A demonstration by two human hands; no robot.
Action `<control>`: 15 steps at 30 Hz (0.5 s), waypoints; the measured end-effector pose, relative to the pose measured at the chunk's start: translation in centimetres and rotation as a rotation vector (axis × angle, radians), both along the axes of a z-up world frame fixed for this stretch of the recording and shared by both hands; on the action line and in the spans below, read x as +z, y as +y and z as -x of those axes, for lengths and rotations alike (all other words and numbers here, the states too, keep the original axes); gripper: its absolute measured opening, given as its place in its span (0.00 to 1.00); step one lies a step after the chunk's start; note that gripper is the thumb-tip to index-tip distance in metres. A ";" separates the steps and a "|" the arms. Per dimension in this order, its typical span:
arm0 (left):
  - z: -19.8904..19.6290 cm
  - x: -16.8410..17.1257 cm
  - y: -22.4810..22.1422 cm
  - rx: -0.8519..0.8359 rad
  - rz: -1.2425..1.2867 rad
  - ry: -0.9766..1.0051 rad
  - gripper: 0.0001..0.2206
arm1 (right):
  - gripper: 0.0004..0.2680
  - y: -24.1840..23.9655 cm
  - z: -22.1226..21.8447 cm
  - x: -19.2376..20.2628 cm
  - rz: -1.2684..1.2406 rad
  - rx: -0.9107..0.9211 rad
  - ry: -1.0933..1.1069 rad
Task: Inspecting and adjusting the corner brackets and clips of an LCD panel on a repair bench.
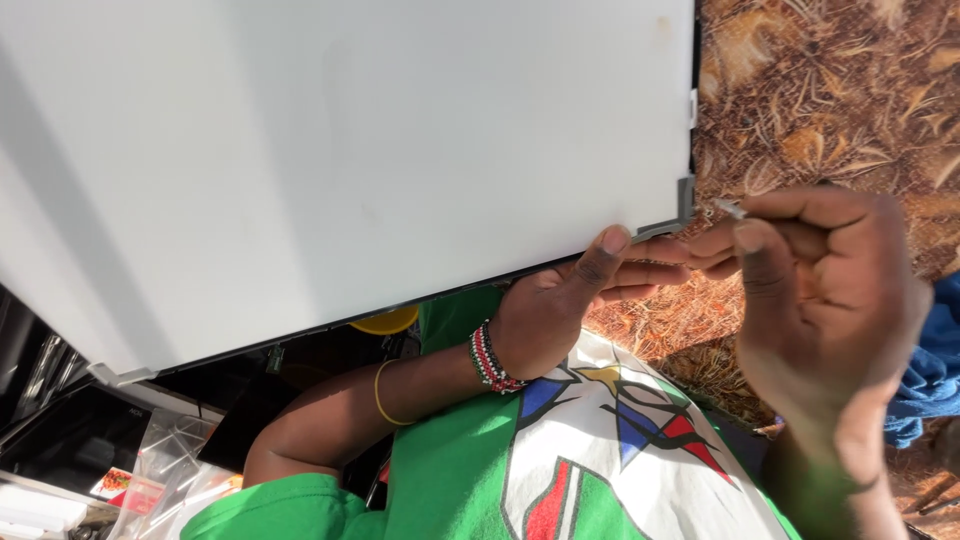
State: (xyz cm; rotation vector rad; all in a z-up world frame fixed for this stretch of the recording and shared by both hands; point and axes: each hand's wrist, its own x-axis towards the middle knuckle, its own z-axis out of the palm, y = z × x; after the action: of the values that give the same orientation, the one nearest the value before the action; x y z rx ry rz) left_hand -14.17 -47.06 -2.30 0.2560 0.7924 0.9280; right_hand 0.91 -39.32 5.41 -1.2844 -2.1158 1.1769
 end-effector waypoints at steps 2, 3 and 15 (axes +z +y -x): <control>0.1 0.1 0.1 -0.007 -0.008 -0.007 0.34 | 0.04 -0.7 -0.5 -1.7 -0.093 -0.028 -0.014; 0.2 0.2 0.1 -0.011 -0.013 -0.010 0.34 | 0.04 -1.0 -0.7 -2.5 -0.182 -0.052 -0.026; 0.3 0.3 0.4 -0.012 -0.007 0.013 0.33 | 0.05 1.0 -1.1 -2.8 -0.407 0.144 -0.047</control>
State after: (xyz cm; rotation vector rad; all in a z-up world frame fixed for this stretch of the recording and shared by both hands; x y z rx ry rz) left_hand -14.43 -46.71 -1.99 0.2727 0.7993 0.9184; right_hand 1.99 -38.28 2.58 -0.9960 -2.3579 0.7164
